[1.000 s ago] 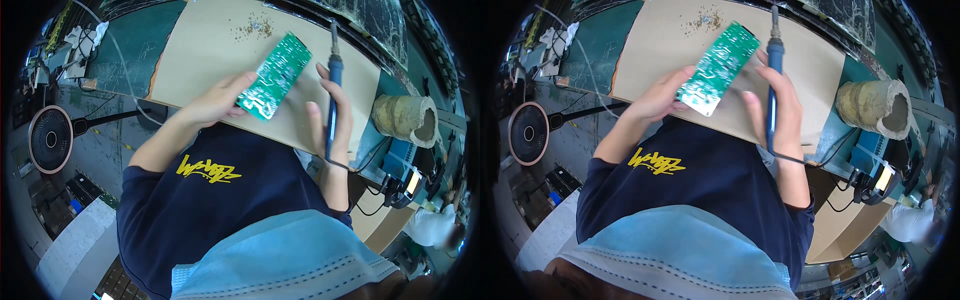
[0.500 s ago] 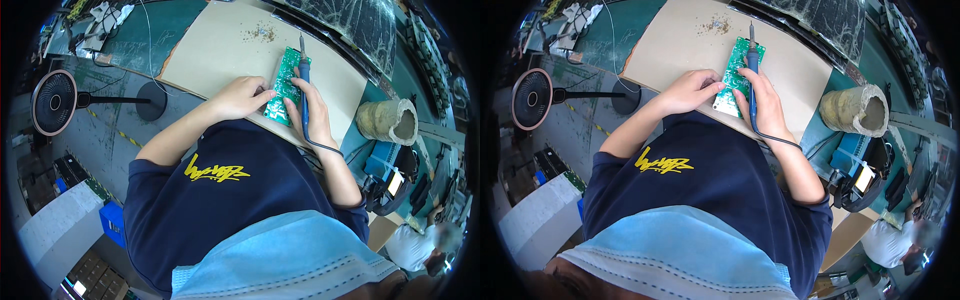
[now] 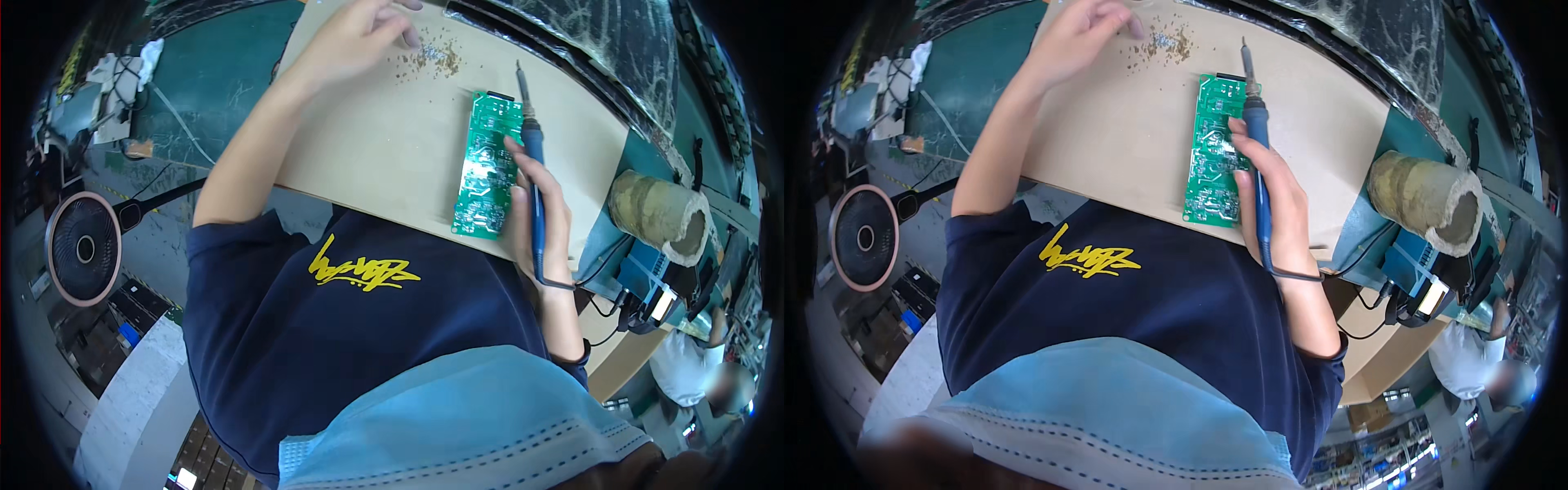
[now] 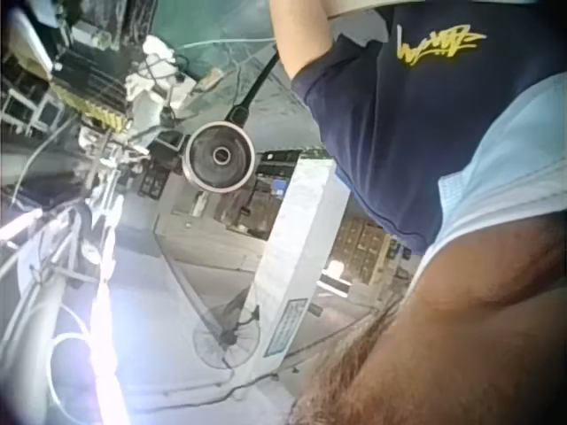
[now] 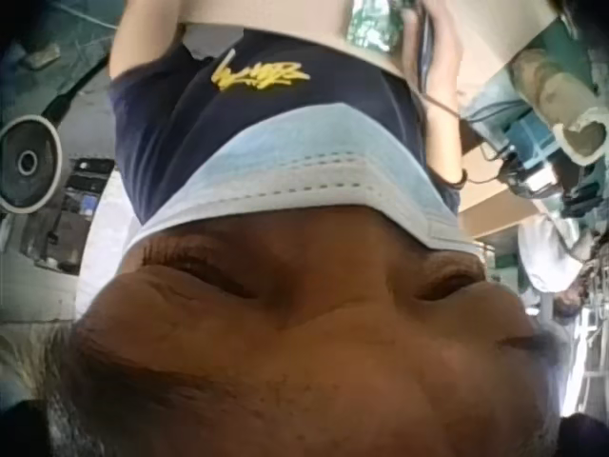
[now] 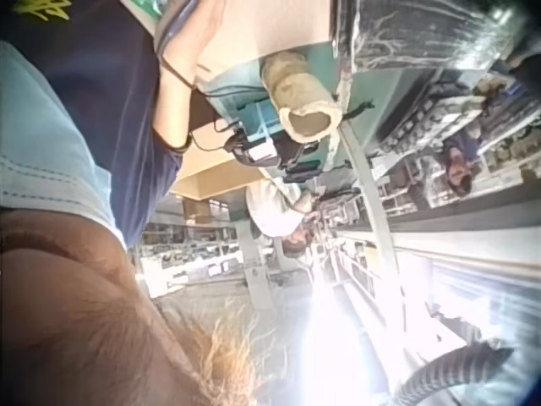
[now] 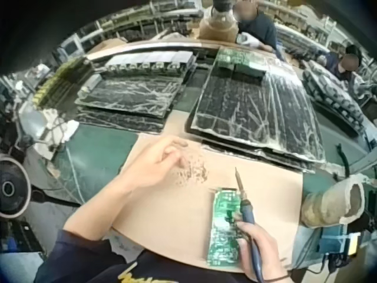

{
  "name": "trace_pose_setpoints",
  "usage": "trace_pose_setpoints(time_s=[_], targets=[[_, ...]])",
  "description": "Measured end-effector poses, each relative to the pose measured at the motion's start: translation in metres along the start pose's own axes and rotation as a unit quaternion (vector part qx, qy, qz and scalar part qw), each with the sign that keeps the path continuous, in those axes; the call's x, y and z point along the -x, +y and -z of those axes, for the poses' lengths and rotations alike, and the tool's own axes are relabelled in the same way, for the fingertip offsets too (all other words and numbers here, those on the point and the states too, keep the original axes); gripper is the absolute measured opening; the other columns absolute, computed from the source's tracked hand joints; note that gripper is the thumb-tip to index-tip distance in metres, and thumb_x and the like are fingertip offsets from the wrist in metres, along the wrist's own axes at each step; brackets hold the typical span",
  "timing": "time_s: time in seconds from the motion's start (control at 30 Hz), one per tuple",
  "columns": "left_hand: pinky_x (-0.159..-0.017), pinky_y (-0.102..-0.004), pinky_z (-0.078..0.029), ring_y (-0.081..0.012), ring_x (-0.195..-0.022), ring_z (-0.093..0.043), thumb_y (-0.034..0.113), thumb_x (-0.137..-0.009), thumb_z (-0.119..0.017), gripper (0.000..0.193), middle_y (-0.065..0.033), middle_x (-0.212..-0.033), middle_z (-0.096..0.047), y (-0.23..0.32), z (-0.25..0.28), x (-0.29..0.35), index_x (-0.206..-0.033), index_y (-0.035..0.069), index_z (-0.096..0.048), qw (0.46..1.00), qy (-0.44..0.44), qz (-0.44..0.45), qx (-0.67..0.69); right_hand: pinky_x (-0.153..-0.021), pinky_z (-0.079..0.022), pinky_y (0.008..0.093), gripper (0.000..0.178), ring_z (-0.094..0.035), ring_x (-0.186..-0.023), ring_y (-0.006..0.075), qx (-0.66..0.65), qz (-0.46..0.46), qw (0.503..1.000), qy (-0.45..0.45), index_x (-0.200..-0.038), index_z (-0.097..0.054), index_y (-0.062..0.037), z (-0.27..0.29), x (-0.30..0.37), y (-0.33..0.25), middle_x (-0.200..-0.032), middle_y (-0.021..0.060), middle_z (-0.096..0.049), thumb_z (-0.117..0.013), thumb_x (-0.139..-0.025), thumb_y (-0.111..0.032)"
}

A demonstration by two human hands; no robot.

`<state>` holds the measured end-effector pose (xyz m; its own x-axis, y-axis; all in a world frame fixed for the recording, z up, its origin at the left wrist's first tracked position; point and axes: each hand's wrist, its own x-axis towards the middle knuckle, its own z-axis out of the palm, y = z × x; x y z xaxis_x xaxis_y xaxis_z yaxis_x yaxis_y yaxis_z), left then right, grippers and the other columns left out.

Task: Soldering electronic components onto a printed circuit board.

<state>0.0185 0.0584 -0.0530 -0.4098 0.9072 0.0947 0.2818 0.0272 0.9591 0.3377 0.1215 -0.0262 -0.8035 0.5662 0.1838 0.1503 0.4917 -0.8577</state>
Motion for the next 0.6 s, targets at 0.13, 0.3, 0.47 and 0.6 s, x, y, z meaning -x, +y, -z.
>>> trace_pose_setpoints(time_s=[0.13, 0.3, 0.47, 0.6], targets=[[-0.070, -0.0246, -0.049, -0.0084, -0.077, -0.062, 0.005, -0.102, -0.056, 0.007, -0.0026, -0.083, -0.065, -0.009, 0.014, -0.012, -0.101, -0.001, -0.061, 0.997, -0.022, 0.066, 0.021, -0.105, -0.049, 0.0426, 0.042, -0.067, -0.121, 0.0337, 0.071, 0.013, 0.997, 0.041, -0.144, -0.050, 0.0008, 0.000, -0.019, -0.009, -0.130, 0.0257, -0.067, -0.055, -0.107, -0.019], [-0.055, -0.0224, -0.035, -0.0021, -0.062, -0.043, 0.003, -0.096, -0.065, 0.003, 0.0071, -0.071, -0.050, -0.015, 0.028, -0.008, -0.096, 0.002, -0.062, 0.993, -0.060, 0.099, 0.025, -0.081, -0.056, 0.0352, 0.053, -0.073, -0.080, 0.0264, -0.111, -0.009, 0.988, 0.108, -0.140, -0.050, 0.0094, -0.014, -0.050, -0.010, -0.110, 0.0302, -0.070, -0.051, -0.108, -0.033], [-0.053, -0.0252, -0.033, -0.0045, -0.058, -0.038, 0.002, -0.089, -0.068, 0.004, 0.0037, -0.063, -0.044, -0.011, 0.030, -0.005, -0.088, 0.001, -0.064, 0.993, -0.077, 0.043, -0.075, -0.062, -0.050, 0.0275, 0.042, -0.067, -0.067, 0.0206, -0.123, -0.046, 0.985, 0.108, -0.122, -0.059, 0.0114, -0.037, -0.061, -0.004, -0.102, 0.0279, -0.069, -0.052, -0.106, -0.027], [-0.052, -0.0265, -0.032, -0.0074, -0.055, -0.036, 0.002, -0.085, -0.070, 0.006, 0.0001, -0.059, -0.042, -0.010, 0.026, -0.005, -0.085, 0.001, -0.064, 0.993, -0.087, 0.046, -0.068, -0.068, -0.054, 0.0342, 0.031, -0.068, -0.074, 0.0261, -0.092, 0.039, 0.993, 0.069, -0.113, -0.063, 0.0082, -0.045, -0.066, 0.010, -0.096, 0.0252, -0.067, -0.054, -0.102, -0.020]])
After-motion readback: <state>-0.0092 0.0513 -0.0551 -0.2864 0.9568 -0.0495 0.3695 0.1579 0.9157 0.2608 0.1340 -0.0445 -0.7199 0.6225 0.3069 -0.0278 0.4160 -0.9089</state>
